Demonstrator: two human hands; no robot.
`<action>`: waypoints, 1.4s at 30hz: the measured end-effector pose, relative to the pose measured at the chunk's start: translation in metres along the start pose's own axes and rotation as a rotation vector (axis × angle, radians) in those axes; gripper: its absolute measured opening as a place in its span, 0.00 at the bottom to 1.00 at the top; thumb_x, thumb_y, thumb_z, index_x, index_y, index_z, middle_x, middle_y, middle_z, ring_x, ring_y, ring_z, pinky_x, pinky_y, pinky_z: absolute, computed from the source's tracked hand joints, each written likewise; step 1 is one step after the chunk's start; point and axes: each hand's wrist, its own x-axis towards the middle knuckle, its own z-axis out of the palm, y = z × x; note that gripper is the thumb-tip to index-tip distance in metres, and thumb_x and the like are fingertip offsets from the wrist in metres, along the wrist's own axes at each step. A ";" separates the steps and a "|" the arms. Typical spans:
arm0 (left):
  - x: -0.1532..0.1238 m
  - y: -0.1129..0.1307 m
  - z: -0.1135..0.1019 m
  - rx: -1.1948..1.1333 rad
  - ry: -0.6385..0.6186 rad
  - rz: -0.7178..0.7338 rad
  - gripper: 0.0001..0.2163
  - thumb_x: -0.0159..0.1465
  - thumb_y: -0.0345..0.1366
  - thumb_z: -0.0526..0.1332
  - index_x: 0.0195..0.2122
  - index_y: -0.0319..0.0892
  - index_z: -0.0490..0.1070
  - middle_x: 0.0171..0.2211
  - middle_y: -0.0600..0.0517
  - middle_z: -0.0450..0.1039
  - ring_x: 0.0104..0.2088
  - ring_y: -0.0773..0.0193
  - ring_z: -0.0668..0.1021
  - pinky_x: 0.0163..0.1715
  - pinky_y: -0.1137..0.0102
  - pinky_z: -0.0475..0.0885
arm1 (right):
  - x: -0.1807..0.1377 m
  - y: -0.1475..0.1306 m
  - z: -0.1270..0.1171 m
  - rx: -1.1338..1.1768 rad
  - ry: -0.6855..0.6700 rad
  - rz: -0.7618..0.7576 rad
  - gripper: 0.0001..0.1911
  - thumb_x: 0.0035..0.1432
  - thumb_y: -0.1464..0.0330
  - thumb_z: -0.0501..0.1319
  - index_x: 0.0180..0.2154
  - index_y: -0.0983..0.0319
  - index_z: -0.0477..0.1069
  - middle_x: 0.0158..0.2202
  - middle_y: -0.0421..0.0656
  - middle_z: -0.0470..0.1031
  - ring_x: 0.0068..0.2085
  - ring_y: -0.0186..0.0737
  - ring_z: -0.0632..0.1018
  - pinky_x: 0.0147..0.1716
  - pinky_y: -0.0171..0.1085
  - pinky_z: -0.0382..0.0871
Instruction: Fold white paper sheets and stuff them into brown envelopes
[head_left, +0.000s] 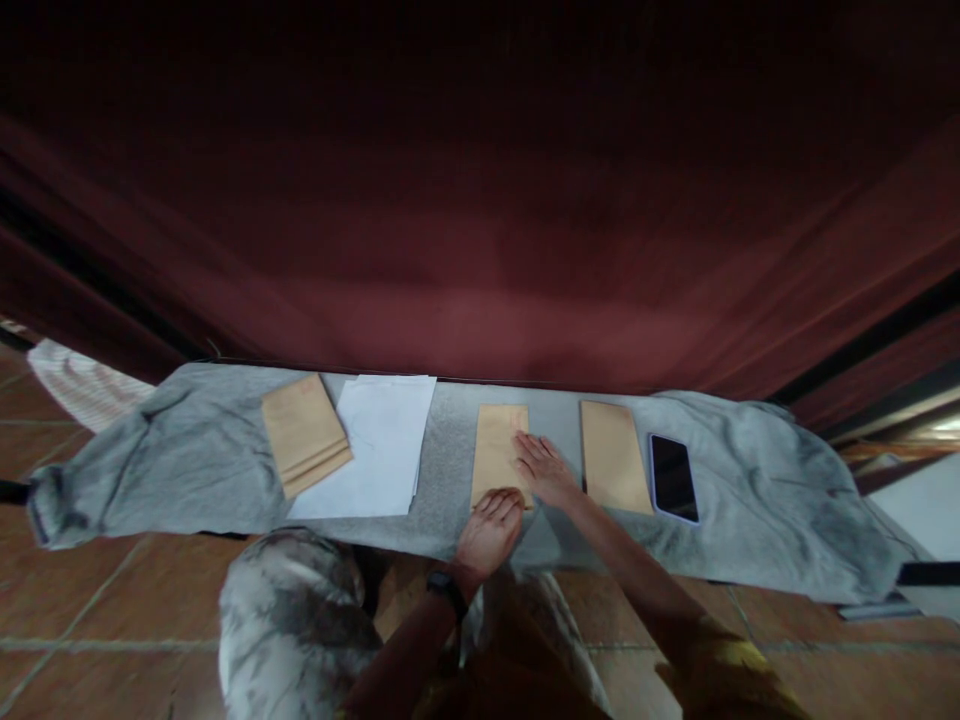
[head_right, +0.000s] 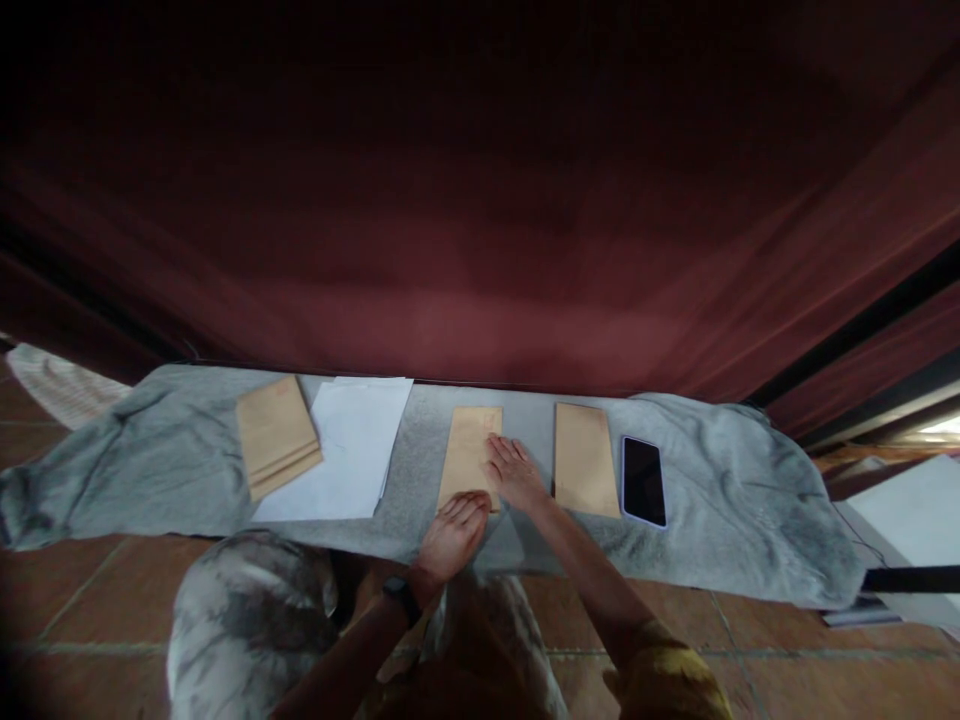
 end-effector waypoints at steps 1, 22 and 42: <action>0.000 0.000 -0.001 -0.003 0.000 -0.002 0.13 0.68 0.26 0.54 0.52 0.41 0.71 0.51 0.46 0.77 0.54 0.59 0.77 0.57 0.60 0.71 | -0.008 0.000 0.001 0.013 -0.007 -0.012 0.27 0.73 0.65 0.42 0.70 0.61 0.53 0.71 0.46 0.56 0.70 0.40 0.59 0.71 0.50 0.45; 0.010 -0.003 -0.003 -0.188 -0.100 -0.161 0.15 0.70 0.29 0.53 0.54 0.44 0.71 0.53 0.47 0.76 0.54 0.58 0.75 0.58 0.58 0.70 | -0.089 -0.040 -0.003 0.169 0.243 0.145 0.23 0.69 0.70 0.52 0.63 0.60 0.66 0.63 0.47 0.71 0.64 0.44 0.70 0.66 0.52 0.57; -0.031 0.005 -0.017 0.190 -0.213 -0.226 0.26 0.73 0.42 0.48 0.69 0.37 0.54 0.70 0.43 0.55 0.71 0.57 0.57 0.70 0.57 0.54 | -0.115 -0.090 0.003 0.005 0.210 0.168 0.25 0.73 0.65 0.47 0.67 0.65 0.60 0.66 0.49 0.66 0.67 0.44 0.66 0.69 0.50 0.50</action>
